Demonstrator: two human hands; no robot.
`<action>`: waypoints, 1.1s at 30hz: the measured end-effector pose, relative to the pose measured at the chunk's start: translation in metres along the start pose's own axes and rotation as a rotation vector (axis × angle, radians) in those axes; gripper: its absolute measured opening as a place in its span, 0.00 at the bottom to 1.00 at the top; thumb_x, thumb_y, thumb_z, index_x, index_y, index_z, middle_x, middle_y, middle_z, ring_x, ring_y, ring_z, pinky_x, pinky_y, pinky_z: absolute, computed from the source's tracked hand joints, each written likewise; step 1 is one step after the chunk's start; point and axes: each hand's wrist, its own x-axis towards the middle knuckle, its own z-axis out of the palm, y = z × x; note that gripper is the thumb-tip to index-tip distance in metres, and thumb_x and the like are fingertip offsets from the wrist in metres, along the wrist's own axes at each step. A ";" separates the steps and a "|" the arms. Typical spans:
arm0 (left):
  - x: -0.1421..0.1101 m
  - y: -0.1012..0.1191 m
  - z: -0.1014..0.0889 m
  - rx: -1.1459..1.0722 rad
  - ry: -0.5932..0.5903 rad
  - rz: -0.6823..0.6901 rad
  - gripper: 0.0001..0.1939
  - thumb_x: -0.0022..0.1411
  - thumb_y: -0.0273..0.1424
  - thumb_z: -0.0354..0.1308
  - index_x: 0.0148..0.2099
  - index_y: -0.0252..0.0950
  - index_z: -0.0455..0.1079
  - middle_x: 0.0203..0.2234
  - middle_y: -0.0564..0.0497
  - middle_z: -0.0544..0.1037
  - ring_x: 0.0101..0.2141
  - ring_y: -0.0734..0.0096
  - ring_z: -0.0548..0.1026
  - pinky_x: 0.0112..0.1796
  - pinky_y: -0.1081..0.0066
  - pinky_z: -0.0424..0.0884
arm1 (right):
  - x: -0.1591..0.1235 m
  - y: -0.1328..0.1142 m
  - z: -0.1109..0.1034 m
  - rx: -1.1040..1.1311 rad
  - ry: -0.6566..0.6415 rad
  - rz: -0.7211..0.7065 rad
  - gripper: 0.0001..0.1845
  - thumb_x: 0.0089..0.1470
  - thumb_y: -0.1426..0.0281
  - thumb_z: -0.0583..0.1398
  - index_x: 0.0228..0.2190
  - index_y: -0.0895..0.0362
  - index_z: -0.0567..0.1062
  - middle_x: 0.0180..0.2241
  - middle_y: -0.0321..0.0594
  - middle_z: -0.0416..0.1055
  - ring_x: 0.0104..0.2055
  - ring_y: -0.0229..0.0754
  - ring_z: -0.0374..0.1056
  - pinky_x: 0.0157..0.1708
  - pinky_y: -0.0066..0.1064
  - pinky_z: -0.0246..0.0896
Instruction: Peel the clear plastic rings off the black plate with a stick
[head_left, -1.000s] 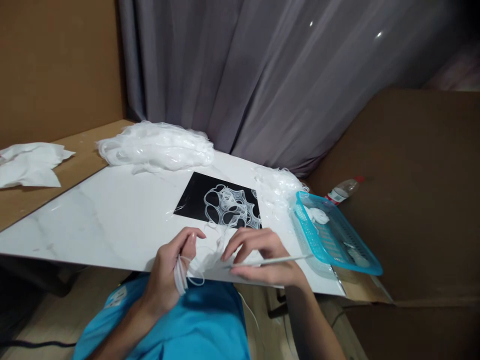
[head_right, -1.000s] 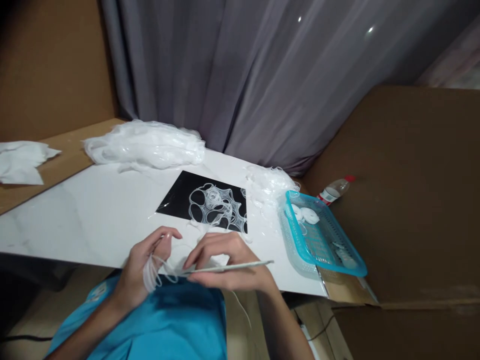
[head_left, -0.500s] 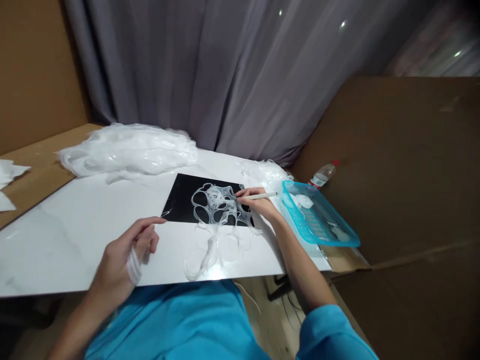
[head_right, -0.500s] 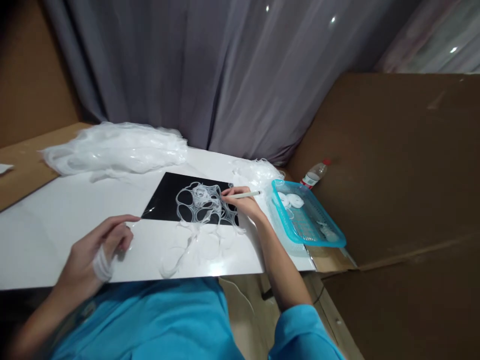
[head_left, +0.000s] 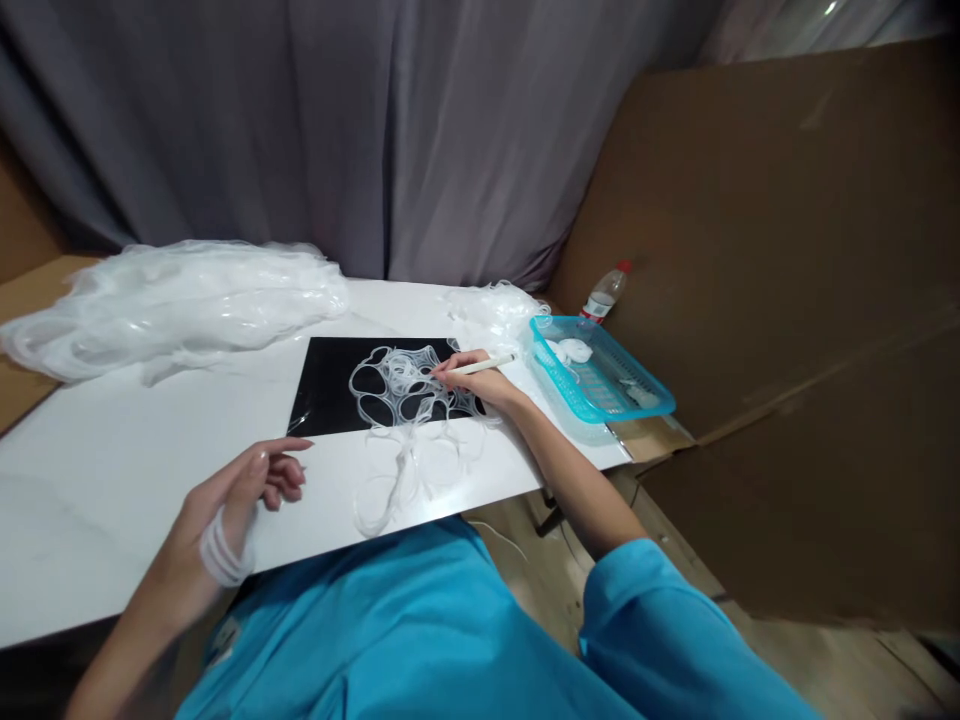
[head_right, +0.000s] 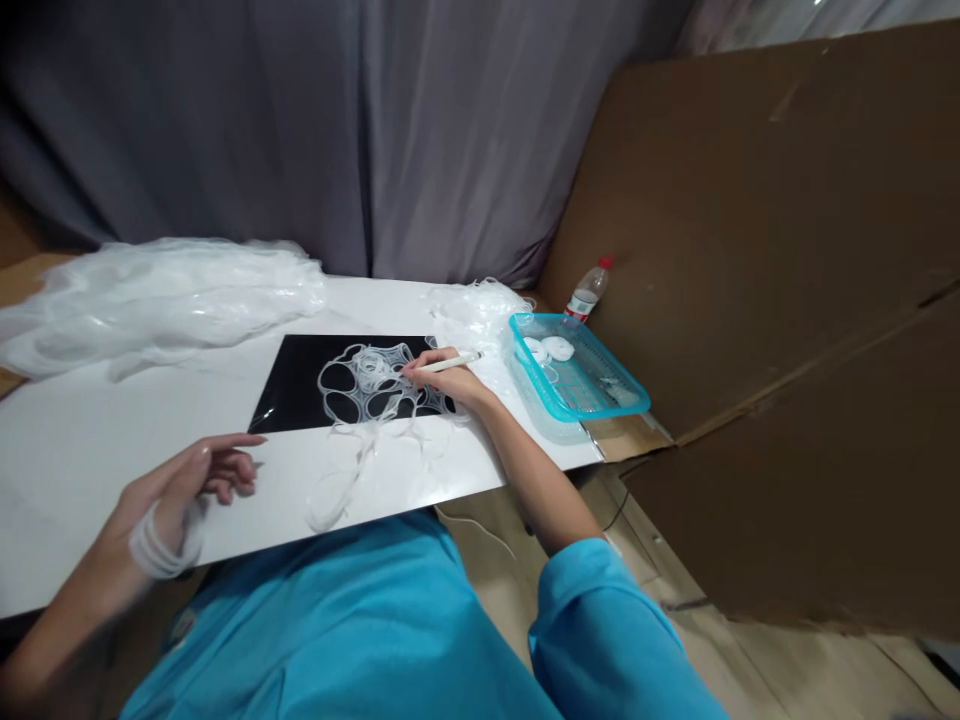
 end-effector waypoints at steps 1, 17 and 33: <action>0.000 0.000 0.000 -0.063 -0.017 -0.031 0.30 0.81 0.56 0.48 0.57 0.37 0.78 0.36 0.47 0.82 0.36 0.62 0.80 0.35 0.67 0.75 | 0.001 0.000 -0.001 -0.005 0.000 0.005 0.17 0.54 0.58 0.76 0.28 0.59 0.83 0.41 0.46 0.85 0.28 0.34 0.69 0.24 0.26 0.58; 0.010 -0.031 -0.008 -0.356 -0.127 -0.130 0.34 0.74 0.56 0.59 0.60 0.29 0.76 0.33 0.43 0.82 0.33 0.60 0.78 0.30 0.67 0.69 | -0.004 -0.002 -0.005 0.010 -0.040 -0.024 0.13 0.50 0.63 0.76 0.27 0.58 0.82 0.36 0.44 0.85 0.32 0.38 0.74 0.30 0.28 0.66; 0.005 -0.014 -0.002 -0.344 -0.073 -0.116 0.27 0.75 0.55 0.59 0.57 0.38 0.81 0.32 0.45 0.82 0.32 0.61 0.78 0.30 0.68 0.70 | -0.004 -0.005 -0.015 0.087 -0.014 -0.031 0.15 0.52 0.61 0.75 0.25 0.56 0.80 0.21 0.33 0.72 0.24 0.36 0.65 0.26 0.28 0.60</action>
